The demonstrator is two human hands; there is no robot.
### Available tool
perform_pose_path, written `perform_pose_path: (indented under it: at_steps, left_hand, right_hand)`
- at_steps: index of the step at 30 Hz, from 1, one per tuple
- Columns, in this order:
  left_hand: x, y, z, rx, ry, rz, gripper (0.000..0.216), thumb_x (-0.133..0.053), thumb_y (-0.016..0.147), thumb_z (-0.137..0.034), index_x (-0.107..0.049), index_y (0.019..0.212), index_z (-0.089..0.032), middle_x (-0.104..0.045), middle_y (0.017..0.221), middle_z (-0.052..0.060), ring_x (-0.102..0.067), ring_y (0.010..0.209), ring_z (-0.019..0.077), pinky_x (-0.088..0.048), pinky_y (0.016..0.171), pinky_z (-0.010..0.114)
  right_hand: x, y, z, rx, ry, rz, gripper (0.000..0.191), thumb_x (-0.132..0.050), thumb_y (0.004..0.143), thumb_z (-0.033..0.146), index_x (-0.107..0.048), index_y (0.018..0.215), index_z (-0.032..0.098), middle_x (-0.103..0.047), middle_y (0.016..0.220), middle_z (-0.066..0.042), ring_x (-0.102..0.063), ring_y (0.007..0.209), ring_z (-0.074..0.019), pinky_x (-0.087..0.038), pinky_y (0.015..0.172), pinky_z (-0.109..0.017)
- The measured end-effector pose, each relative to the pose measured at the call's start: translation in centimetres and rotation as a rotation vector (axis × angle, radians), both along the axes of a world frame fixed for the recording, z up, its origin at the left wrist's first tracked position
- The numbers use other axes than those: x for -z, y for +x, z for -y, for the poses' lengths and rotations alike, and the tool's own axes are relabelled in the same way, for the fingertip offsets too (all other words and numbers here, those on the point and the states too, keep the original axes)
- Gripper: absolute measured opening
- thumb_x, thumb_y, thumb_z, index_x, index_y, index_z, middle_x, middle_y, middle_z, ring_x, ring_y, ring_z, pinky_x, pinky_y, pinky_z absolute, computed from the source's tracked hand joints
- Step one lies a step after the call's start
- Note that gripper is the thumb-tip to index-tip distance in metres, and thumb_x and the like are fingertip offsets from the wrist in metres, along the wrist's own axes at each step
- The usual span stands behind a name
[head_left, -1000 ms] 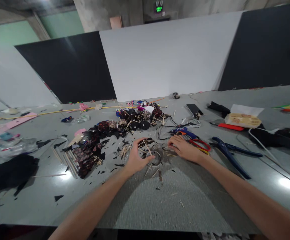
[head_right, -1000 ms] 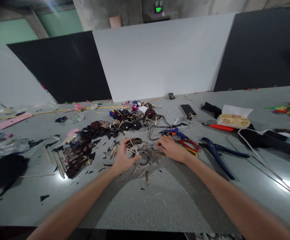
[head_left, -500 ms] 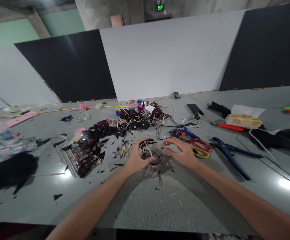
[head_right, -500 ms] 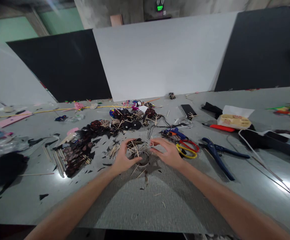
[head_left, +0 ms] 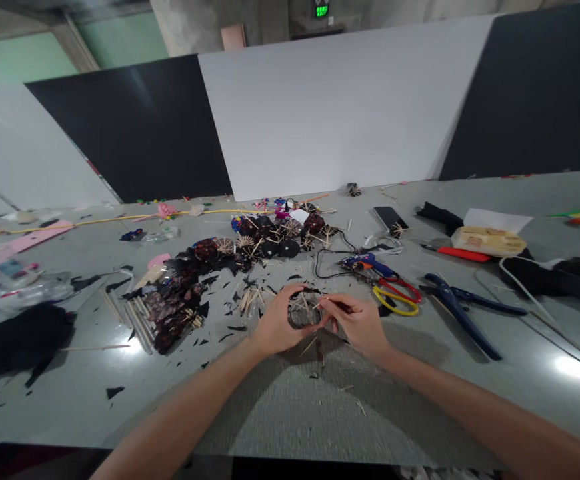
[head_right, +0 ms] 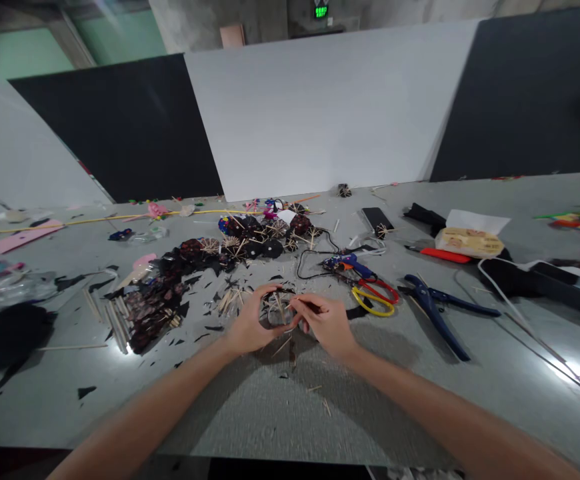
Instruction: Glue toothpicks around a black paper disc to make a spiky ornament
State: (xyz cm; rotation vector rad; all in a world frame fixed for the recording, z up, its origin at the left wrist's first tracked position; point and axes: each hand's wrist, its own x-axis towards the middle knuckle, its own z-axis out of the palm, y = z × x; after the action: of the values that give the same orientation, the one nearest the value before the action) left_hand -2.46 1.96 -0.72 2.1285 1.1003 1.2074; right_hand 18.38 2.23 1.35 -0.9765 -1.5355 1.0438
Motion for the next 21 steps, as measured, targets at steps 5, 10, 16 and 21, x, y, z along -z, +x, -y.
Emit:
perform_pose_path:
  at_steps: [5,10,16,21]
  left_hand:
    - [-0.04,0.03,0.04,-0.016,0.028,-0.041,0.073,-0.082,0.082,-0.041,-0.044,0.142,-0.024,-0.057,0.143,0.015,-0.055,0.136,0.0334,-0.045,0.116,0.056]
    - [0.06,-0.03,0.06,0.008,0.036,-0.075,0.076,-0.083,0.081,-0.038,-0.043,0.143,-0.023,-0.057,0.144,0.016,-0.055,0.137,0.0338,-0.046,0.116,0.055]
    - [0.12,0.01,0.04,0.023,0.071,-0.076,0.077,-0.083,0.08,-0.041,-0.043,0.143,-0.023,-0.057,0.143,0.017,-0.056,0.136,0.0334,-0.047,0.115,0.054]
    - [0.07,0.07,0.08,0.023,0.09,-0.092,0.079,-0.085,0.079,-0.041,-0.042,0.142,-0.023,-0.058,0.143,0.017,-0.057,0.135,0.0337,-0.048,0.114,0.055]
  right_hand:
    - [0.2,-0.23,0.5,0.026,-0.051,0.026,0.033,-0.071,0.091,0.054,-0.078,0.084,0.023,-0.074,0.064,-0.002,-0.063,0.05,-0.0175,-0.051,0.047,-0.028]
    - [0.31,-0.05,0.56,0.063,-0.058,0.113,0.034,-0.069,0.093,0.053,-0.077,0.082,0.022,-0.073,0.069,-0.001,-0.065,0.058,-0.0161,-0.05,0.058,-0.027]
    - [0.26,-0.15,0.63,0.078,-0.037,0.174,0.035,-0.066,0.094,0.053,-0.077,0.082,0.022,-0.068,0.063,0.0,-0.058,0.051,-0.0139,-0.044,0.054,-0.026]
    - [-0.05,-0.25,0.79,0.096,-0.011,0.206,0.038,-0.064,0.095,0.054,-0.077,0.08,0.021,-0.064,0.056,0.0,-0.055,0.048,-0.0142,-0.041,0.051,-0.027]
